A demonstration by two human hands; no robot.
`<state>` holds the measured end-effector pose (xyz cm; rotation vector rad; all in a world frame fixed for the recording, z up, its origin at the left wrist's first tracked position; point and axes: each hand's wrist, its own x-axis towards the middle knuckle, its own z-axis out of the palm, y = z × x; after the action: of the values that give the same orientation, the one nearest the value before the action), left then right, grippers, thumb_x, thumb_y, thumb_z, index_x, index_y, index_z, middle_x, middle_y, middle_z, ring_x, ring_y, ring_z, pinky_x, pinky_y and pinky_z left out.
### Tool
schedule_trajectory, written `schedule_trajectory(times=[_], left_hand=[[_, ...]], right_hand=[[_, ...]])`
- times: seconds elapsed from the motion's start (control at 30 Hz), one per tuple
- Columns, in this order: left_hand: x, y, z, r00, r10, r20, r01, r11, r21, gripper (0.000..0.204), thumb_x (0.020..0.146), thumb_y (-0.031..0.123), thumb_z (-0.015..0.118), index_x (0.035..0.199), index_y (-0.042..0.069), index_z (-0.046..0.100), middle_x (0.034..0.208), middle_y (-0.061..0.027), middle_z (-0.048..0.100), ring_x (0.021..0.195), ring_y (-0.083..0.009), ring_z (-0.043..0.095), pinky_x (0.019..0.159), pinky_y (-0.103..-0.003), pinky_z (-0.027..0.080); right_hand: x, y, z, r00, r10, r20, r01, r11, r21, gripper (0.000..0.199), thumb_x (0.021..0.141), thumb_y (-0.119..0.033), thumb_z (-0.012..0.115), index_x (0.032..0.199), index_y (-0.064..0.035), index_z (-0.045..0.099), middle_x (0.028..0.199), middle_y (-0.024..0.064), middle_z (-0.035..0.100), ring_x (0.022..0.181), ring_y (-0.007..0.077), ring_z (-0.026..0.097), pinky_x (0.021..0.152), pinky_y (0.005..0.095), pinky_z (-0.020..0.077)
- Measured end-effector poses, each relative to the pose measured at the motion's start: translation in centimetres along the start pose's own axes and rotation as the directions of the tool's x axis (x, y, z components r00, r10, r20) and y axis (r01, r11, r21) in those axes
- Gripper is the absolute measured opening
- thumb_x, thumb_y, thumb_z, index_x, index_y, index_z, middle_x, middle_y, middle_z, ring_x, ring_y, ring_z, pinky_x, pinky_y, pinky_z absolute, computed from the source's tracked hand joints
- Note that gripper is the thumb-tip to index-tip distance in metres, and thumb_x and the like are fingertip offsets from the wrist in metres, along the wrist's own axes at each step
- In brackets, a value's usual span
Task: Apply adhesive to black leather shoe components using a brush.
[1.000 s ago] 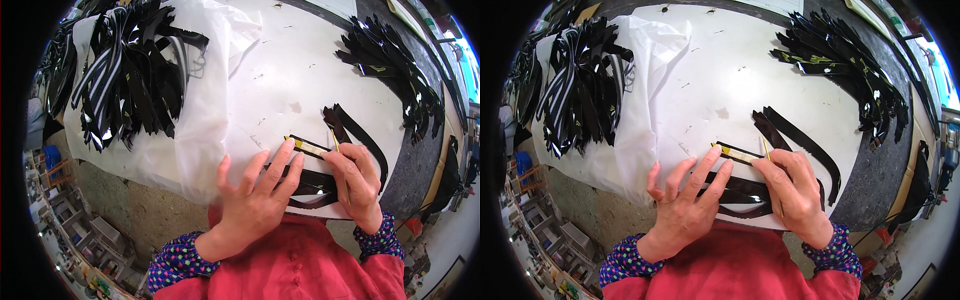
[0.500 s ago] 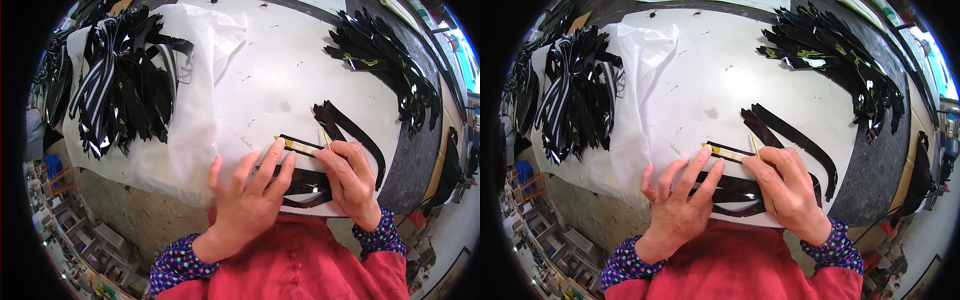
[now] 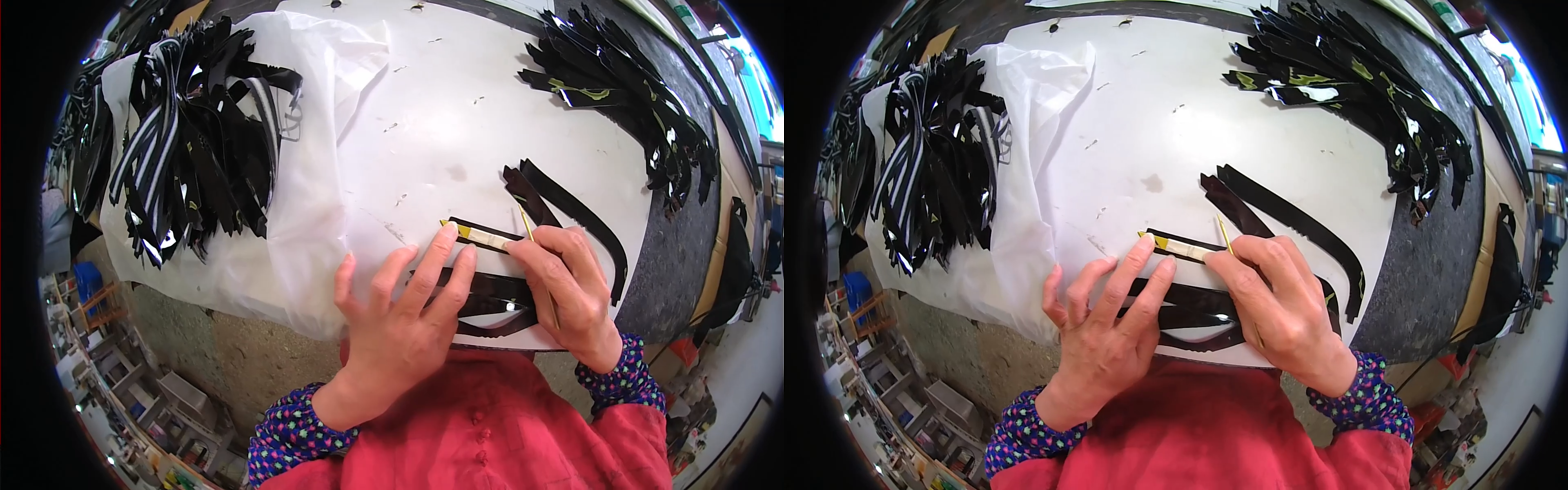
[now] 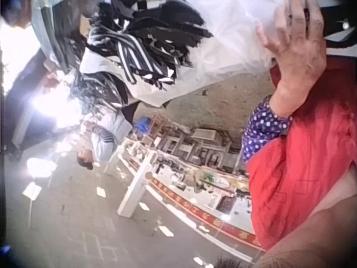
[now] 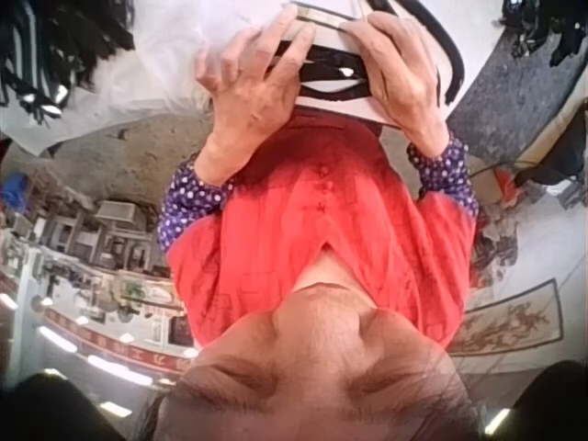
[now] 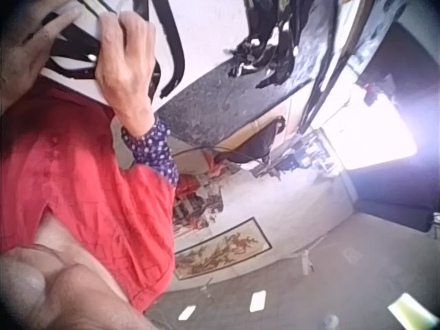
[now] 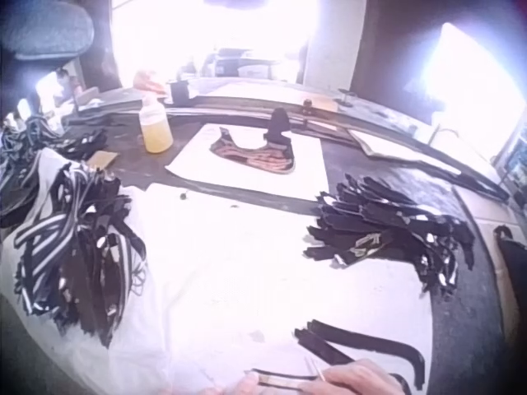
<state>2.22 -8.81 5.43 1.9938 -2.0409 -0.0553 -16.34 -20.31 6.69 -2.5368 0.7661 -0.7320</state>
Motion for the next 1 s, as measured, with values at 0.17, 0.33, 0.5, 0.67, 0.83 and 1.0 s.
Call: schedule_trajectory(times=[0.17,0.33,0.5,0.67,0.83,1.0], left_hand=[[0.2,-0.1,0.0,1.000,-0.004,-0.007,0.004,1.000,-0.015,0.053,0.087,0.015,0.063,0.138,0.028,0.061,0.144,0.0070,0.055,0.122,-0.0166,0.047,0.115,-0.048,0.016],[0.4,0.2,-0.4,0.998,-0.019,0.053,0.018,1.000,0.012,0.061,0.086,0.013,0.062,0.144,0.031,0.056,0.145,0.0075,0.051,0.123,-0.0175,0.045,0.115,-0.049,0.015],[0.5,0.3,-0.7,0.997,-0.017,0.072,0.017,1.000,0.008,0.064,0.084,0.012,0.062,0.145,0.032,0.055,0.145,0.0061,0.050,0.123,-0.0188,0.044,0.115,-0.050,0.016],[0.4,0.1,-0.4,0.998,-0.019,0.057,0.019,1.000,-0.010,0.065,0.083,0.011,0.061,0.145,0.031,0.055,0.145,0.0048,0.049,0.123,-0.0202,0.045,0.114,-0.050,0.016],[0.3,-0.2,0.1,0.999,0.000,-0.033,-0.001,0.999,-0.036,0.058,0.082,0.016,0.063,0.140,0.026,0.060,0.141,0.0044,0.052,0.121,-0.0192,0.047,0.114,-0.055,0.015],[0.2,-0.3,0.8,0.995,-0.007,-0.101,0.000,0.997,-0.075,0.054,0.082,0.018,0.064,0.136,0.025,0.063,0.141,0.0044,0.051,0.122,-0.0185,0.047,0.114,-0.055,0.016]], right_hand=[[-0.2,-0.2,0.1,1.000,-0.007,-0.003,0.007,0.999,-0.041,0.043,0.069,0.012,0.069,0.111,0.0047,0.066,0.099,0.0152,0.059,0.077,0.0282,0.059,0.064,0.0365,0.0507],[-0.4,-0.2,0.1,1.000,-0.002,-0.001,0.002,0.997,-0.079,0.042,0.068,0.011,0.067,0.110,0.0046,0.066,0.098,0.0156,0.058,0.078,0.0284,0.058,0.064,0.0361,0.0508],[-0.5,-0.3,0.0,1.000,0.016,-0.007,-0.016,0.997,-0.077,0.042,0.069,0.011,0.066,0.110,0.0043,0.066,0.098,0.0154,0.059,0.079,0.0292,0.058,0.065,0.0367,0.0514],[1.1,-0.8,-1.6,0.993,-0.055,-0.100,0.032,0.975,-0.220,0.041,0.072,0.010,0.066,0.111,0.0023,0.067,0.100,0.0138,0.063,0.087,0.0307,0.062,0.067,0.0362,0.0530],[3.4,-2.6,-0.1,0.931,0.344,0.120,-0.343,0.716,0.608,0.016,0.104,-0.007,0.052,0.104,0.0024,0.064,0.083,0.0076,0.064,0.059,0.0108,0.058,0.057,0.0251,0.0469],[3.4,-1.6,2.3,0.921,0.361,0.148,-0.384,0.769,0.512,0.020,0.107,-0.017,0.051,0.101,-0.0009,0.062,0.071,0.0046,0.061,0.057,0.0132,0.057,0.054,0.0274,0.0458]])
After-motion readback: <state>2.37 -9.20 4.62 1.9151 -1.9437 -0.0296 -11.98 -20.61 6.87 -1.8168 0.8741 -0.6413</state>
